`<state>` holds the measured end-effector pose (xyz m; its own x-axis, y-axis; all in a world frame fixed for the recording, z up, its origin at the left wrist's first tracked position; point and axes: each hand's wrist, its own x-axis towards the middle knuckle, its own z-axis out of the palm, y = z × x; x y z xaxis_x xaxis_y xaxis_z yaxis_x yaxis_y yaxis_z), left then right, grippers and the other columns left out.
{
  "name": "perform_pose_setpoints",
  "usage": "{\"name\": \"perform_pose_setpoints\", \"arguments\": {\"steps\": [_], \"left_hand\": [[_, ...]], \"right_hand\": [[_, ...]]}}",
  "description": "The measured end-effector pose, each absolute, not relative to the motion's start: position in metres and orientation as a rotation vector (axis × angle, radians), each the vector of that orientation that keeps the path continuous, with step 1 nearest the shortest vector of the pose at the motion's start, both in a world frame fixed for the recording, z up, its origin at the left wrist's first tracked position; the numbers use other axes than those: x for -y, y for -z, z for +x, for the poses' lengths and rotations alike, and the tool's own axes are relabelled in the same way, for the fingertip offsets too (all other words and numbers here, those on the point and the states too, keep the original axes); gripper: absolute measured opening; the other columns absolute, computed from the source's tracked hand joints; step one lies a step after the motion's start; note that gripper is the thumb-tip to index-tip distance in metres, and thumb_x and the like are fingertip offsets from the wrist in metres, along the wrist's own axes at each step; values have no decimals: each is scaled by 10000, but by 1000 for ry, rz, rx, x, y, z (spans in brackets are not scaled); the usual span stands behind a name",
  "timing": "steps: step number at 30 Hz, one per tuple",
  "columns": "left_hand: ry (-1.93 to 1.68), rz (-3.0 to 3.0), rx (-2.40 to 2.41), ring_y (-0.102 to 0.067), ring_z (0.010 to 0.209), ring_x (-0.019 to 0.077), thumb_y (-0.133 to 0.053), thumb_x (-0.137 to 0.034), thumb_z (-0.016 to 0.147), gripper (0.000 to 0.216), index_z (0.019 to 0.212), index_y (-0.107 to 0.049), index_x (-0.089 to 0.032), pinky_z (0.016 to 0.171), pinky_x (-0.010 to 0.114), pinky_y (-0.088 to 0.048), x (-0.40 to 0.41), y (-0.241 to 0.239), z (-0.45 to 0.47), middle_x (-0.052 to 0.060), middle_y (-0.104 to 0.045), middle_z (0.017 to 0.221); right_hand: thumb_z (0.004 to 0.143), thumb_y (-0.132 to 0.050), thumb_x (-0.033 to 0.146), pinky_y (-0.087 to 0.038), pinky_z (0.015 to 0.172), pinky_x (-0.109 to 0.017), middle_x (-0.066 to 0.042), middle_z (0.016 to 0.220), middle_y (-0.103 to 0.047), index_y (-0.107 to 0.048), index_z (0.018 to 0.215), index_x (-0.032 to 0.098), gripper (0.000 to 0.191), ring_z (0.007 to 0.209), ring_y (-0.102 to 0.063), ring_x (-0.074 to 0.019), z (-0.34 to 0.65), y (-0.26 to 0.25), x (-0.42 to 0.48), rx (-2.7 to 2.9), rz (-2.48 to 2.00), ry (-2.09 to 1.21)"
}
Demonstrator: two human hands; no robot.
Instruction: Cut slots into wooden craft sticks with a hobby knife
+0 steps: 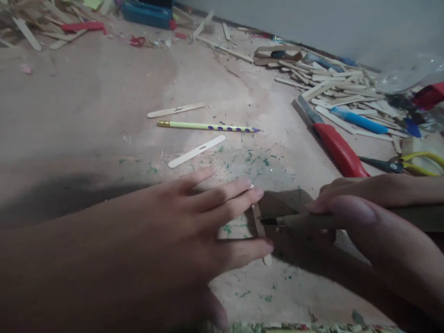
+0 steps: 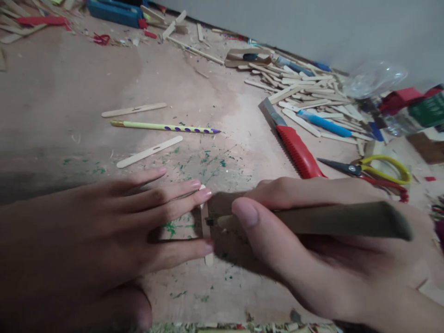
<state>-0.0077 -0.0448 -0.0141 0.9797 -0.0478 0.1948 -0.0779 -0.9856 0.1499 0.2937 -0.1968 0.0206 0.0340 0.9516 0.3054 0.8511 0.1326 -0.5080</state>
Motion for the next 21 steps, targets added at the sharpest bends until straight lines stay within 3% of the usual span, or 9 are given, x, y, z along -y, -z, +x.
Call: {"name": "perform_pose_setpoints", "arguments": {"steps": [4,10,13,16,21], "left_hand": [[-261,3003,61,-653,1865,390,-752,-954,1196,921,1940,-669,-418,1529,593,-589,49,14,-5,131,-679,1987],[-325,2943,-22,-634,1884,363,-820,-985,1136,984,1911,-707,-389,1612,604,-485,57,15,-3,163,-645,2010],[-305,2928,-3,-650,1870,389,-857,-983,1110,988,1881,-744,-375,1562,632,-561,57,13,-2,184,-690,1967],[-308,2928,7,-709,1813,414,-886,-974,1091,987,1854,-776,-357,1534,632,-599,55,11,0,193,-704,1951],[-301,2906,12,-696,1825,404,-846,-922,1150,934,1874,-750,-339,1600,627,-508,53,12,-3,181,-664,1991]], "right_hand": [[1293,-727,662,-548,470,-321,-26,811,-868,-968,995,445,441,581,-757,-218,292,-25,203,1723,-1771,-326],[1243,-826,655,-536,456,-316,10,828,-893,-974,1013,500,314,574,-765,-198,284,-25,204,1656,-1821,-309],[1234,-859,585,-582,497,-302,26,911,-935,-950,983,501,280,608,-776,-194,277,-23,204,1567,-1772,-368],[1258,-832,531,-561,463,-291,7,840,-895,-958,963,493,323,572,-750,-188,272,-23,205,1547,-1765,-439],[1260,-747,765,-521,426,-279,8,727,-829,-970,971,482,463,494,-691,-162,270,-29,206,1598,-1886,-358]]}}
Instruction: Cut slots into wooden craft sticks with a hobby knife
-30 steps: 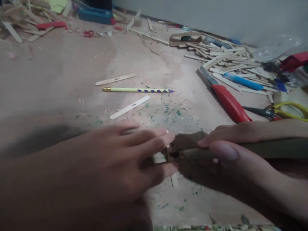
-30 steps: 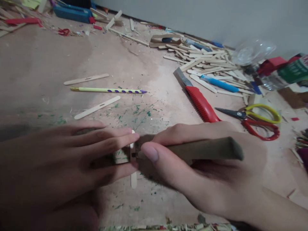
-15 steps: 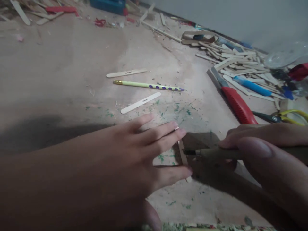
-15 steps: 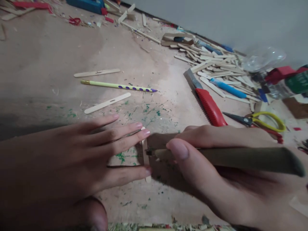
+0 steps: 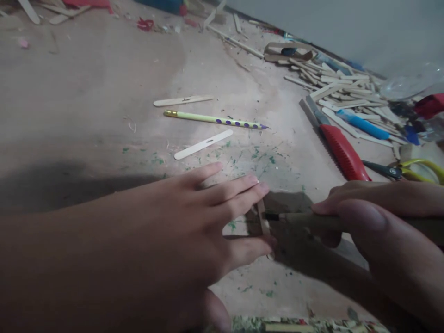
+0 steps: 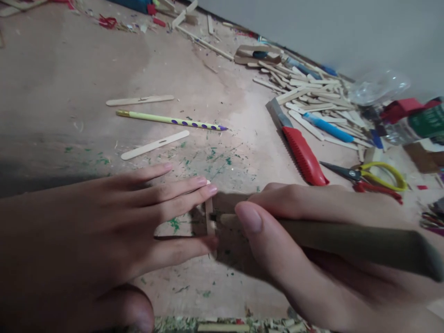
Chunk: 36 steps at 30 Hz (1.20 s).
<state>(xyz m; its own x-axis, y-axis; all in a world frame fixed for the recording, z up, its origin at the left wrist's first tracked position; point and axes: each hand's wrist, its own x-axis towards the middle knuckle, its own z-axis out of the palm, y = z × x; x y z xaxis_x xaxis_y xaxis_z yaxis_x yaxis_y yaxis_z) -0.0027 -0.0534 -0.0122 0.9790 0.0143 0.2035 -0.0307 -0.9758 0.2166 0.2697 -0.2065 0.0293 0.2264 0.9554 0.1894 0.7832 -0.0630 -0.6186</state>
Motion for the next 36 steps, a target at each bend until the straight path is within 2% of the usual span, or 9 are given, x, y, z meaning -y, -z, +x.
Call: {"name": "perform_pose_setpoints", "arguments": {"steps": [5,8,10,12,15,22,26,29,36], "left_hand": [[-294,2886,2,-609,1900,367,-812,-890,1194,936,1936,-662,-339,1633,613,-447,54,14,-5,167,-605,2042],[-290,2911,2,-687,1829,399,-850,-909,1151,894,1846,-769,-352,1606,633,-494,55,14,-3,164,-663,1996],[-288,2915,5,-708,1805,406,-846,-909,1147,852,1794,-818,-356,1592,633,-515,55,13,-2,156,-682,1981],[-276,2918,19,-704,1807,400,-837,-894,1157,821,1776,-832,-355,1567,610,-550,55,13,-2,144,-689,1976],[-271,2927,46,-690,1817,398,-850,-873,1160,798,1764,-839,-352,1522,576,-602,54,12,-2,130,-752,1913],[-283,2964,30,-725,1795,412,-947,-916,1070,942,1806,-809,-345,1458,543,-657,54,10,-1,171,-787,1870],[-253,2962,32,-693,1828,409,-931,-905,1089,986,1889,-726,-367,1489,572,-627,54,9,-2,151,-775,1889],[-299,2904,5,-700,1822,399,-956,-861,1083,977,1887,-723,-356,1557,587,-557,55,12,-3,157,-738,1928],[-332,2825,-58,-656,1861,371,-895,-754,1156,835,1886,-699,-400,1616,556,-471,59,16,-7,83,-707,1970]], "right_hand": [[1286,-702,745,-526,451,-289,19,730,-797,-941,995,495,453,524,-689,-166,263,-32,208,1608,-1890,-325],[1302,-626,767,-563,439,-316,1,704,-758,-922,996,504,500,536,-698,-202,263,-35,206,1682,-1941,-258],[1305,-587,768,-510,360,-346,0,666,-747,-916,978,523,525,477,-664,-217,268,-39,203,1836,-1939,-186],[1296,-621,715,-319,248,-402,15,588,-708,-909,940,529,495,343,-531,-211,274,-41,200,1963,-1844,-225],[1288,-699,651,-281,268,-412,8,596,-725,-909,884,471,489,355,-544,-203,277,-41,196,1848,-1843,-343],[1185,-916,427,-467,376,-308,30,697,-810,-934,904,416,281,487,-681,-192,275,-26,185,1599,-1618,-566],[1055,-1053,597,-652,549,-312,-23,698,-828,-935,750,349,410,583,-747,-213,284,-25,177,1301,-1667,-861],[948,-1127,712,-726,651,-318,-64,744,-865,-997,808,332,425,659,-803,-226,288,-31,179,1048,-1723,-1111],[890,-1200,551,-783,726,-325,-85,899,-922,-1037,976,323,293,773,-851,-226,288,-24,187,675,-1650,-1331]]}}
